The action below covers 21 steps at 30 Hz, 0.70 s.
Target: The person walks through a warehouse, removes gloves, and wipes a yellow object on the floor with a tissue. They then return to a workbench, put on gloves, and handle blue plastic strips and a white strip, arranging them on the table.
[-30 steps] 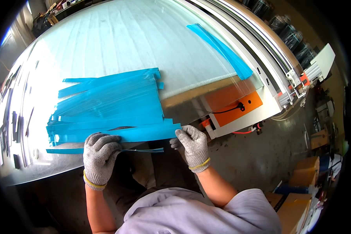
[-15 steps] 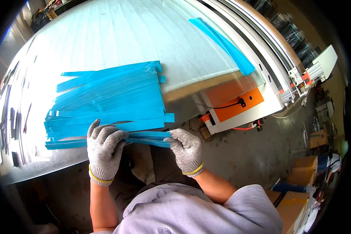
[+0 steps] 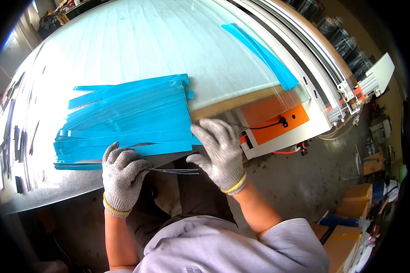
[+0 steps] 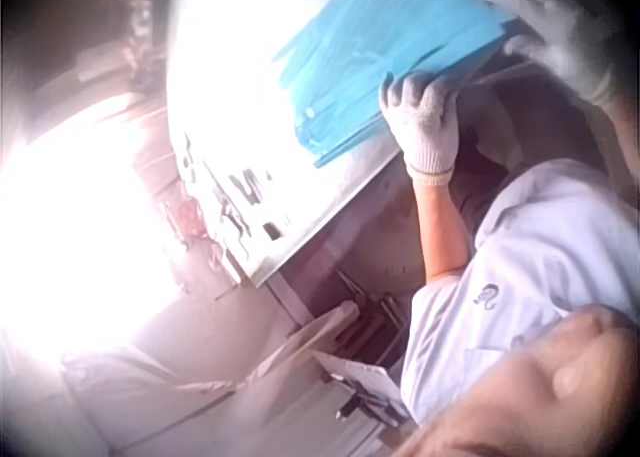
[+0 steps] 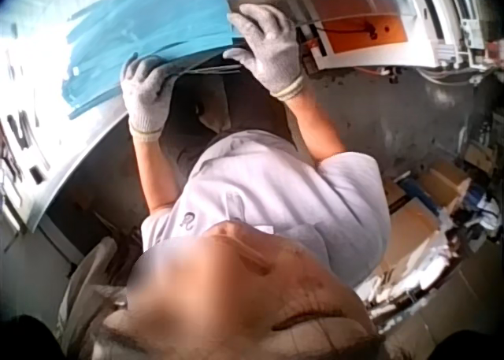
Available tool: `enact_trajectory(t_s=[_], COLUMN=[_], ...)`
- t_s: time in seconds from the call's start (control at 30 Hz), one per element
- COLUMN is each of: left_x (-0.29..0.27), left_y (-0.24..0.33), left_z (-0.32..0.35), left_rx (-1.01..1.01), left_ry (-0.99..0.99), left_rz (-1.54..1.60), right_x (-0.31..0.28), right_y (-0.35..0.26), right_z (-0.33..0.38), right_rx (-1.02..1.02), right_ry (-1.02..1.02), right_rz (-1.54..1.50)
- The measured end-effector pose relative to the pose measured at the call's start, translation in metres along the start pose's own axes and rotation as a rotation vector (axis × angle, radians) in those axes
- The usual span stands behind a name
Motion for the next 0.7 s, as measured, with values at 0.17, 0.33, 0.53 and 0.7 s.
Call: enact_trajectory(t_s=[0.17,0.33,0.53,0.7], left_x=[-0.008,-0.007,-0.005,-0.006], left_y=[0.002,-0.004,-0.005,-0.006], left_z=[-0.004,-0.002,0.002,0.004], left_rx=[-0.042,-0.023,0.018,0.036], left_ry=[0.049,-0.013,-0.021,-0.021], left_rz=[-0.047,0.007,0.021,0.021], right_x=[0.006,-0.007,0.017,0.012], right_y=[0.015,0.016,0.021,0.008], right_z=[0.010,0.029,0.078,0.044], right_rx=[-0.128,0.110,1.098,0.527], right_ry=[-0.177,0.069,-0.004,0.046], right_rz=[-0.050,-0.135,-1.035,-0.451])
Point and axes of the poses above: each hand's wrist, its own z-axis away from the middle knuckle, its own x-axis out of the palm, y = z × x, the point moved 4 cm from there along -z, towards the middle knuckle, and after that the axes turned 4 degrees about -x, right-handed, at the moved point
